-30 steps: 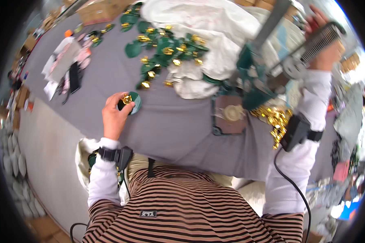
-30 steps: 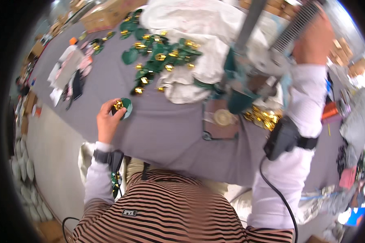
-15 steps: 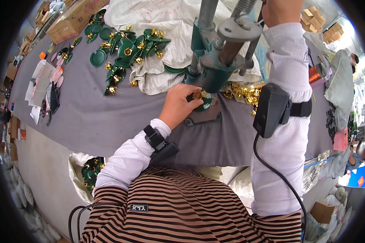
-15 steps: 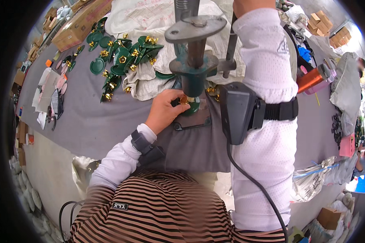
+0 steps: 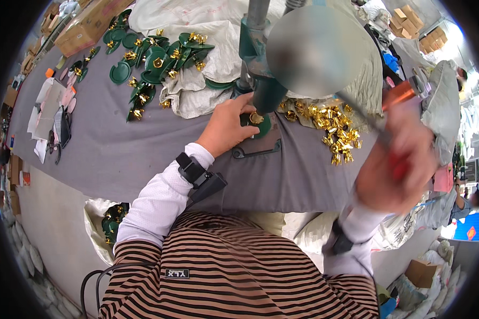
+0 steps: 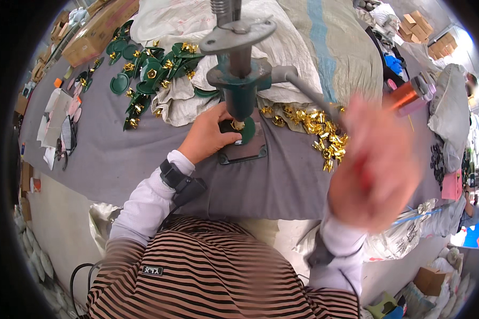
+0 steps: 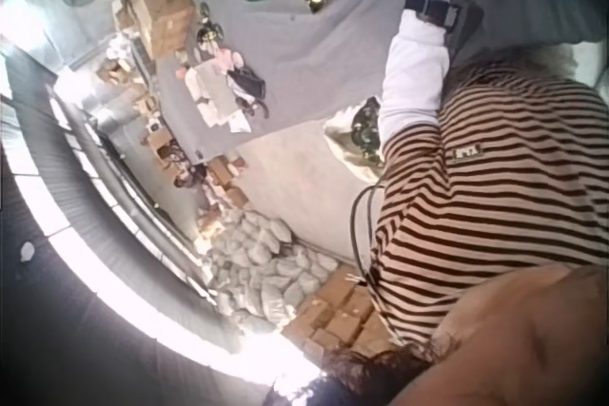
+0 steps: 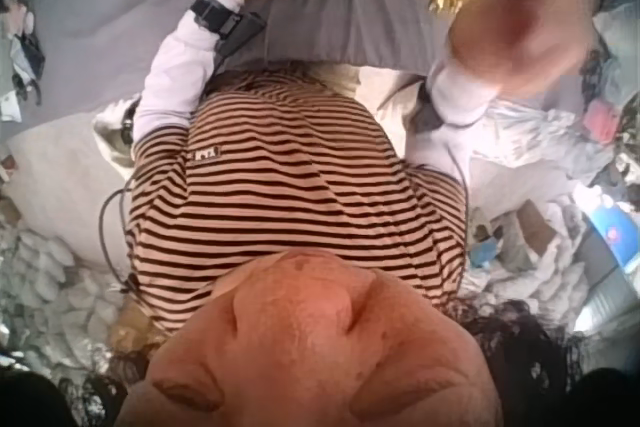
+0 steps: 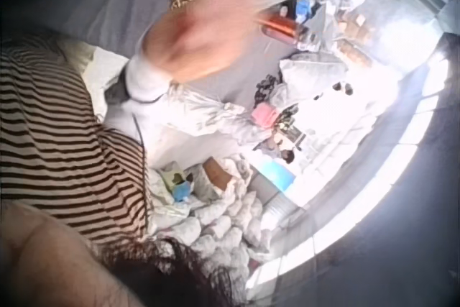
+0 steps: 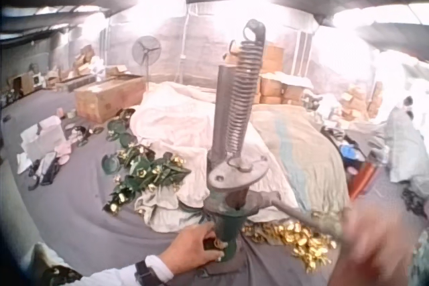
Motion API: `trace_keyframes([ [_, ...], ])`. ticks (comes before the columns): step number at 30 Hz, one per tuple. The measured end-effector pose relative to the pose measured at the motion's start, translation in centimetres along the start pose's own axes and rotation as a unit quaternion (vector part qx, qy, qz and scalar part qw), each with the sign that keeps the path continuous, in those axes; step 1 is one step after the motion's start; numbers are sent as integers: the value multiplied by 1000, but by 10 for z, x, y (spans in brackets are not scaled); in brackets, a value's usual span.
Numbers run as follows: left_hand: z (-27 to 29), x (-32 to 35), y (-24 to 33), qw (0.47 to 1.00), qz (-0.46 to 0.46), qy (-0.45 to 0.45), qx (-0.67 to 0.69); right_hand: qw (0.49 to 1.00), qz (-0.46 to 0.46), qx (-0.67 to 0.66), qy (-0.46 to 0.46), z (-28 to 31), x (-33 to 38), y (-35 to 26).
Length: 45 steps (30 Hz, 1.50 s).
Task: Using a manual press machine to attach small gold-colored bell components to green plastic bases.
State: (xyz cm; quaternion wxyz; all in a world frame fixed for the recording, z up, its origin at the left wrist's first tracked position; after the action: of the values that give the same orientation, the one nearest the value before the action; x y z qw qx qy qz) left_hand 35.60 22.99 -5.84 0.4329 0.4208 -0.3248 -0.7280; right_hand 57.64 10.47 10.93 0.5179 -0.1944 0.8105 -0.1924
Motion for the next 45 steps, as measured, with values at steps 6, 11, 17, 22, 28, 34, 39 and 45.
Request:
trace_keyframes([
  [6,5,-2,8,998,-26,11,-54,969,-52,227,-79,20,89,10],
  [11,5,1,5,996,-51,69,-34,990,-12,84,-115,-31,-25,-3],
  [17,30,27,-12,991,-39,127,-7,980,-63,187,-15,-94,-157,111],
  [22,110,77,-51,988,42,100,-111,987,-133,92,-10,-102,-168,139],
  [28,196,79,-45,944,-95,128,-287,984,-133,115,4,-100,-167,137],
  [34,229,52,-94,848,-23,153,-508,984,-140,113,2,-105,-166,138],
  [39,229,65,-83,899,11,254,-358,984,-140,107,-14,-83,-181,149],
  [45,119,58,0,970,-38,217,-103,992,-78,98,-12,-108,-158,142],
])
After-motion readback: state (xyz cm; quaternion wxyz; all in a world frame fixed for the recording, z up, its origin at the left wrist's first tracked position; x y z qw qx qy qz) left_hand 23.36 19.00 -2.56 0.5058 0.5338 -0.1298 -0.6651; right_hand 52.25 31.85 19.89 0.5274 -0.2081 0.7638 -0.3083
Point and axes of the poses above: each hand's wrist, its own x-axis away from the middle knuckle, its own z-axis out of the back of the hand, y = z × x, the point moved 6 cm from there along -x, towards the middle knuckle, and after that the axes turned 10 degrees about y, right-handed, at the moved point
